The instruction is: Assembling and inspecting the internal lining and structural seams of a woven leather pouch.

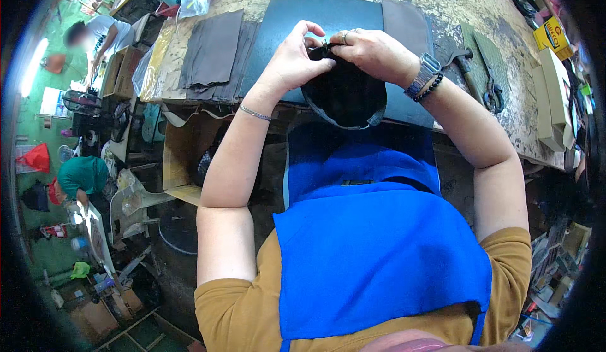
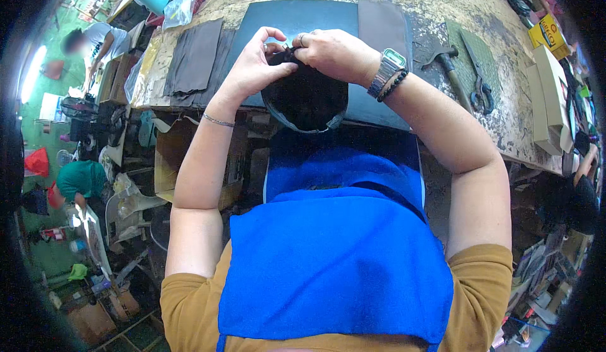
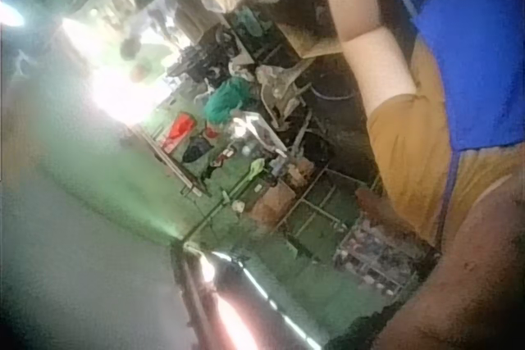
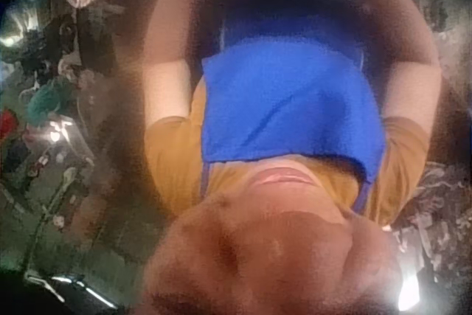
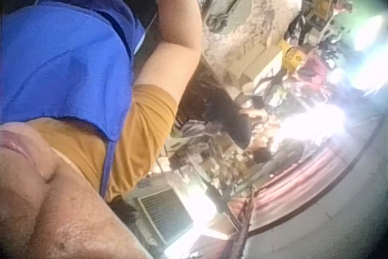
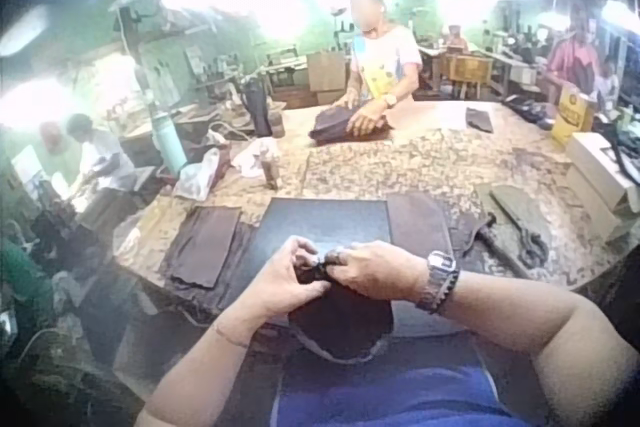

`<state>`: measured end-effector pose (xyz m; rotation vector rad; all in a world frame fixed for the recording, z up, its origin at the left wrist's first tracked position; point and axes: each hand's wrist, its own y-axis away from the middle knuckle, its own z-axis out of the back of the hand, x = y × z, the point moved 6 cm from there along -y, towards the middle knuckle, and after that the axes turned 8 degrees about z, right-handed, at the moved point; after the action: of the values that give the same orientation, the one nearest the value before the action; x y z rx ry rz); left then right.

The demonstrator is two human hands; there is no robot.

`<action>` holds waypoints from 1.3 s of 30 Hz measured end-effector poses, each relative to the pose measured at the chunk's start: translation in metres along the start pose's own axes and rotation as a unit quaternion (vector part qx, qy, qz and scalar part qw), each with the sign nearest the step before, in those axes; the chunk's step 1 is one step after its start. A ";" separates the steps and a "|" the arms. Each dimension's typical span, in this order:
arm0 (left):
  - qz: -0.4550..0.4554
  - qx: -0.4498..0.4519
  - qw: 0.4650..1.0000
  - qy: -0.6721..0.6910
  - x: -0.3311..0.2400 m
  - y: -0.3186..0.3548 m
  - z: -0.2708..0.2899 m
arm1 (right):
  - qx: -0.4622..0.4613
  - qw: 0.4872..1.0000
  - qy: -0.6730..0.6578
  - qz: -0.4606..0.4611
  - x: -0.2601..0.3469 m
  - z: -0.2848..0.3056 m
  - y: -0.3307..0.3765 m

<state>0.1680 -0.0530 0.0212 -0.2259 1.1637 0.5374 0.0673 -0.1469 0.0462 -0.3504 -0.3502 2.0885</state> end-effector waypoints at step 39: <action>-0.172 -0.229 0.832 -0.475 -0.049 -0.041 0.035 | -0.064 0.977 -0.181 -0.098 0.089 -0.001 0.033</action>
<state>0.2029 -0.0862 0.0753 -0.4979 -0.0047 0.5016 -0.0027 -0.0870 0.0233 -0.0037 -0.7085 1.9351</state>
